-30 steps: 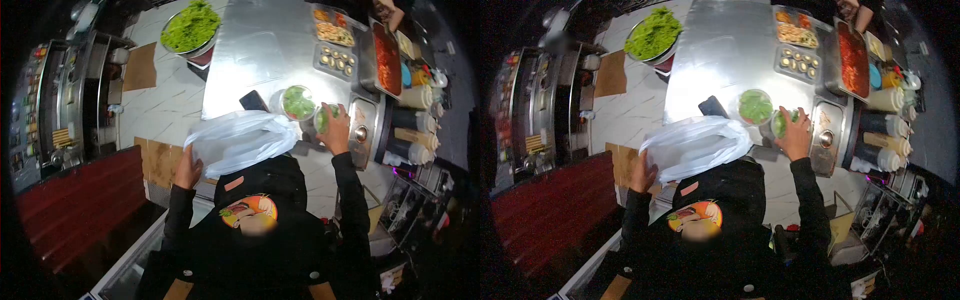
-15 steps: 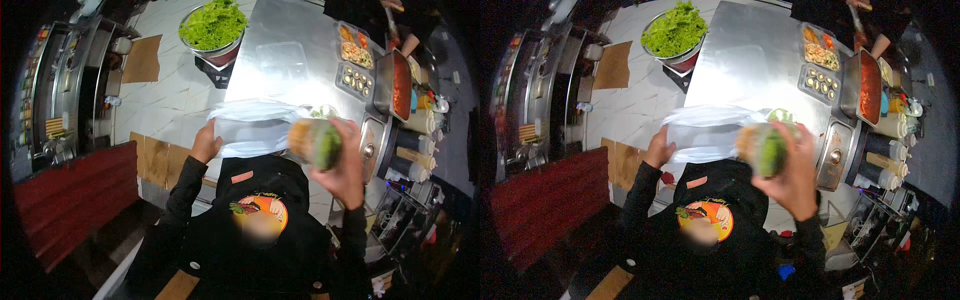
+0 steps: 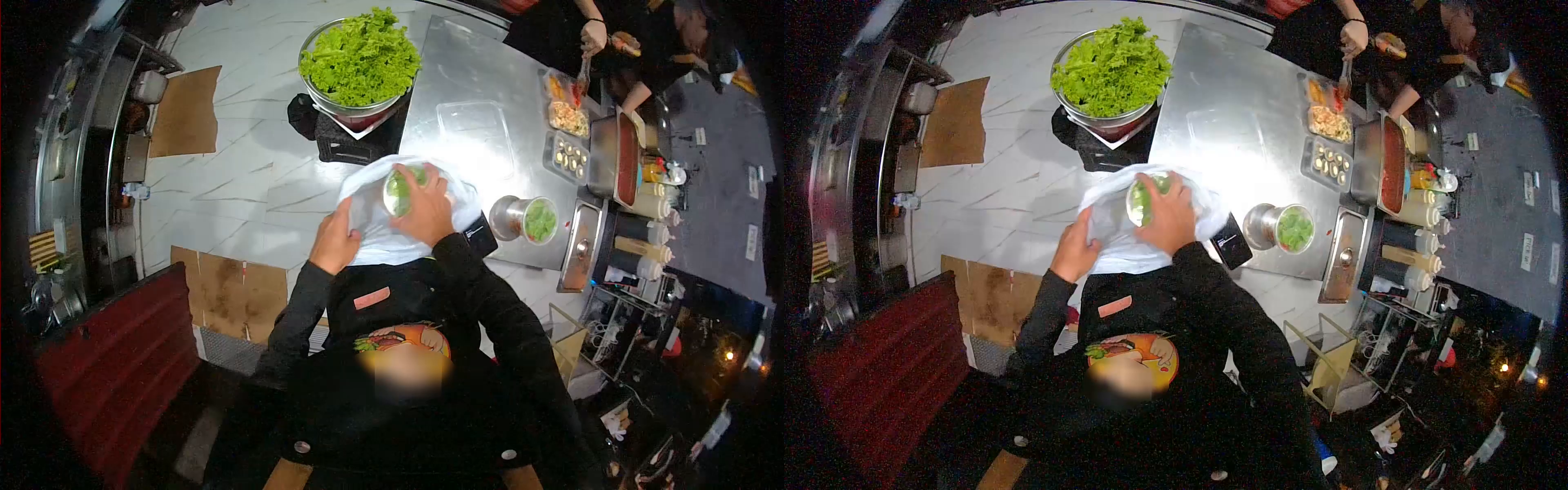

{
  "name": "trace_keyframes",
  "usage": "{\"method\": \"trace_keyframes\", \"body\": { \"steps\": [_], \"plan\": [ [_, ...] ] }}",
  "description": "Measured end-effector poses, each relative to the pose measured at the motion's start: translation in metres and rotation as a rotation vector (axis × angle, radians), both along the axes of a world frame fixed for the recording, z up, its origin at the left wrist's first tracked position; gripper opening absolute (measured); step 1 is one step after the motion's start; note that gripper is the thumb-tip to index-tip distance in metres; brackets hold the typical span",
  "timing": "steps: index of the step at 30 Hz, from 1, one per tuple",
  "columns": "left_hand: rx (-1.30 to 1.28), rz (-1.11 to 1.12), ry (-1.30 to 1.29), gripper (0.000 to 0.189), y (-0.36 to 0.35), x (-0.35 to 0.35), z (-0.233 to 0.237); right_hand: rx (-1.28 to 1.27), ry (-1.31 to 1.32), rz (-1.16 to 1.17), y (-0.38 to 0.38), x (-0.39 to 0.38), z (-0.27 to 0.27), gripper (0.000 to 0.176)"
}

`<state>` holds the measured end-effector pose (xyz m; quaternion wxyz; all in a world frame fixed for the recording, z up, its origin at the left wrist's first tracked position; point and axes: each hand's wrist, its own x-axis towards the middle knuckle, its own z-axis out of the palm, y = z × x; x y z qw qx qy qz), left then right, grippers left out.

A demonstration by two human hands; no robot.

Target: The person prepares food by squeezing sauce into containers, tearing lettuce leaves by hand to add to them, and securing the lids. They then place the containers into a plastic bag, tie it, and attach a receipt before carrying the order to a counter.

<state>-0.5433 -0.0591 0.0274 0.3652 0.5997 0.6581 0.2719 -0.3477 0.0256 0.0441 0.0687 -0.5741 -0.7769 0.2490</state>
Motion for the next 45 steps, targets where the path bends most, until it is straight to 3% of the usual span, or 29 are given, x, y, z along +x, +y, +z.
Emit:
{"method": "trace_keyframes", "body": {
  "steps": [2,7,9,11,12,14,15,17,18,20,22,27,30,31,32,36,40,45],
  "plan": [
    [-0.032,0.021,-0.008,0.064,0.003,-0.014,0.017,0.009,-0.132,0.001,0.015,0.013,-0.008,0.091],
    [0.032,-0.065,-0.002,0.066,0.006,0.007,0.003,-0.017,-0.321,-0.023,0.031,0.040,-0.013,0.089],
    [0.012,-0.075,-0.035,0.068,0.013,0.015,0.000,0.046,-0.368,0.020,0.021,0.045,0.001,0.101],
    [-0.026,-0.092,-0.039,0.075,0.023,0.016,0.003,0.108,0.181,-0.069,0.018,0.053,0.053,0.095],
    [0.002,-0.095,-0.036,0.077,0.024,0.015,0.003,0.226,0.269,-0.141,0.012,0.077,0.059,0.084],
    [-0.019,-0.097,-0.020,0.081,0.027,0.016,0.010,0.248,0.134,-0.408,0.007,0.147,0.059,0.064],
    [0.015,-0.108,-0.026,0.081,0.030,0.017,0.006,0.328,-0.155,-0.366,0.010,0.182,0.051,0.080],
    [0.060,-0.122,-0.025,0.081,0.026,0.016,-0.003,-0.043,-0.431,-0.484,-0.001,0.228,0.020,0.115],
    [0.018,-0.129,-0.010,0.081,0.026,0.016,0.001,-0.056,-0.337,-0.455,-0.005,0.253,-0.011,0.111],
    [-0.059,-0.138,0.018,0.081,0.032,0.024,0.012,0.021,-0.359,-0.442,-0.001,0.263,-0.022,0.107],
    [-0.064,-0.133,0.002,0.081,0.032,0.024,0.012,0.051,-0.361,-0.439,-0.004,0.253,-0.014,0.103],
    [-0.105,-0.091,0.011,0.081,0.028,0.027,0.011,0.165,-0.192,-0.337,-0.001,0.184,0.115,0.097],
    [-0.085,-0.082,0.018,0.081,0.023,0.027,0.006,0.212,0.203,0.034,0.001,0.135,0.122,0.101],
    [-0.096,-0.084,0.010,0.081,0.021,0.027,0.006,0.216,0.229,0.126,0.004,0.107,0.123,0.101],
    [-0.105,-0.085,0.001,0.082,0.019,0.025,0.007,0.068,0.193,0.092,0.005,0.077,0.120,0.103],
    [-0.152,-0.095,-0.005,0.083,0.013,0.010,-0.001,-0.136,0.205,0.178,0.005,0.010,0.080,0.094],
    [-0.160,-0.074,-0.067,0.085,0.005,0.015,0.001,0.106,0.004,0.341,0.006,-0.020,0.032,0.091],
    [-0.281,0.015,-0.149,0.084,0.016,0.019,-0.006,0.194,-0.149,0.442,0.011,-0.020,-0.006,0.092]
  ]
}}
